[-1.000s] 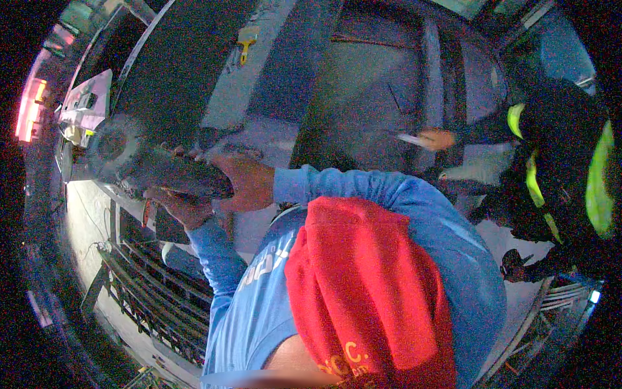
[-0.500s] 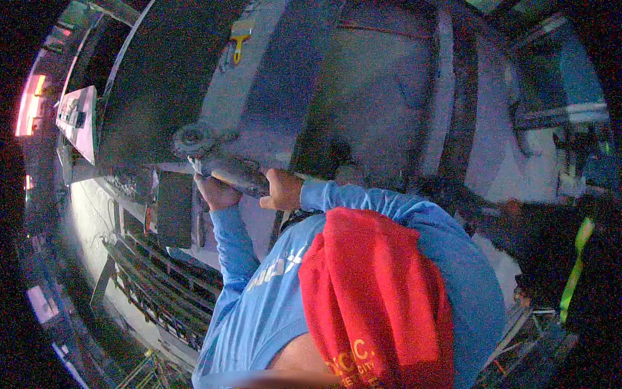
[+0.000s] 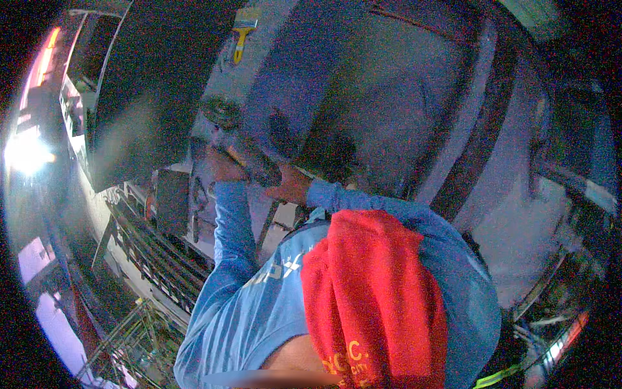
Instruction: The person measures a curved metal panel with a tape measure and marks it with a pencil. They then use a power grinder to cut the panel along the marked line. The person is working on a rooftop or scaffolding.
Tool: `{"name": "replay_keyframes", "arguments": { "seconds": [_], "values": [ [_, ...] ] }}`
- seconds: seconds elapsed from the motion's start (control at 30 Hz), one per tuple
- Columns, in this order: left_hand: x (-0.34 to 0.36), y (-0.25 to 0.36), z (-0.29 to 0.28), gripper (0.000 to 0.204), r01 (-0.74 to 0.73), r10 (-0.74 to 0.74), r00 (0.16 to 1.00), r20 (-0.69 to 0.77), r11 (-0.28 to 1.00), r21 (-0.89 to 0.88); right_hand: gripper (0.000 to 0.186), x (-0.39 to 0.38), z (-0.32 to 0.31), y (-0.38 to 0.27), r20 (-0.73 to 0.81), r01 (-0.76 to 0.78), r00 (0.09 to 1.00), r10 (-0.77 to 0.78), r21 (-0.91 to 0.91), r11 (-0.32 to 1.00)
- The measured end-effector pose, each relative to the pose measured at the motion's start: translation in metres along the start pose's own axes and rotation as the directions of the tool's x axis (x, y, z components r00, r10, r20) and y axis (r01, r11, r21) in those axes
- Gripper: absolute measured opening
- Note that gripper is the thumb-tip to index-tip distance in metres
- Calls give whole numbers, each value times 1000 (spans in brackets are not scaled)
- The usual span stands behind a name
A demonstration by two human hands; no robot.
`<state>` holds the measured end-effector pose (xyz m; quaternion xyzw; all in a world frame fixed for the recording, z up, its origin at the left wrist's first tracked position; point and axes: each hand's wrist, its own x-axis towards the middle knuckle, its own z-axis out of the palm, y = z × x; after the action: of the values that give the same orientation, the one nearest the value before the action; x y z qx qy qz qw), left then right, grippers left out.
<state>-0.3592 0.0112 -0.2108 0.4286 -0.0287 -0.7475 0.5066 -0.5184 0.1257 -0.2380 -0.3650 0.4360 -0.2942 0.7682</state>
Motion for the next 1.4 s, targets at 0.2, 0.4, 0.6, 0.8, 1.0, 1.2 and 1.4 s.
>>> {"name": "replay_keyframes", "arguments": {
  "seconds": [0.2, 0.4, 0.6, 0.8, 1.0, 1.2, 1.4],
  "values": [
    [-14, -1, -7, 47, -140, 133, 988, -81, 985, -96, 77, 11, -15, -12, 118, 126, 985, -124, -12, 992],
    [-56, -16, -42, 59, -105, 129, 973, 193, 986, -131, 80, 46, 1, 24, 79, 159, 987, -140, -582, 797],
    [-109, -68, -100, 44, -221, 175, 973, 149, 895, 387, 63, 22, 46, 48, 84, 248, 969, -234, -342, 906],
    [-65, -77, -162, 39, -72, 47, 995, 89, 953, 295, 54, 56, 49, 106, -102, 10, 994, -41, -282, 959],
    [-26, -90, -207, 25, 61, -83, 997, 10, 801, 596, 55, 99, 32, 176, -437, -325, 899, -19, -696, 640],
    [-52, -110, -175, 27, -68, 16, 993, 118, 890, 451, 56, 46, 27, 134, -372, -318, 928, 28, -750, 580],
    [-57, -80, -148, 34, -37, -95, 948, 305, 915, 401, 58, 12, 43, 87, -123, 117, 975, -185, -425, 898]
  ]
}}
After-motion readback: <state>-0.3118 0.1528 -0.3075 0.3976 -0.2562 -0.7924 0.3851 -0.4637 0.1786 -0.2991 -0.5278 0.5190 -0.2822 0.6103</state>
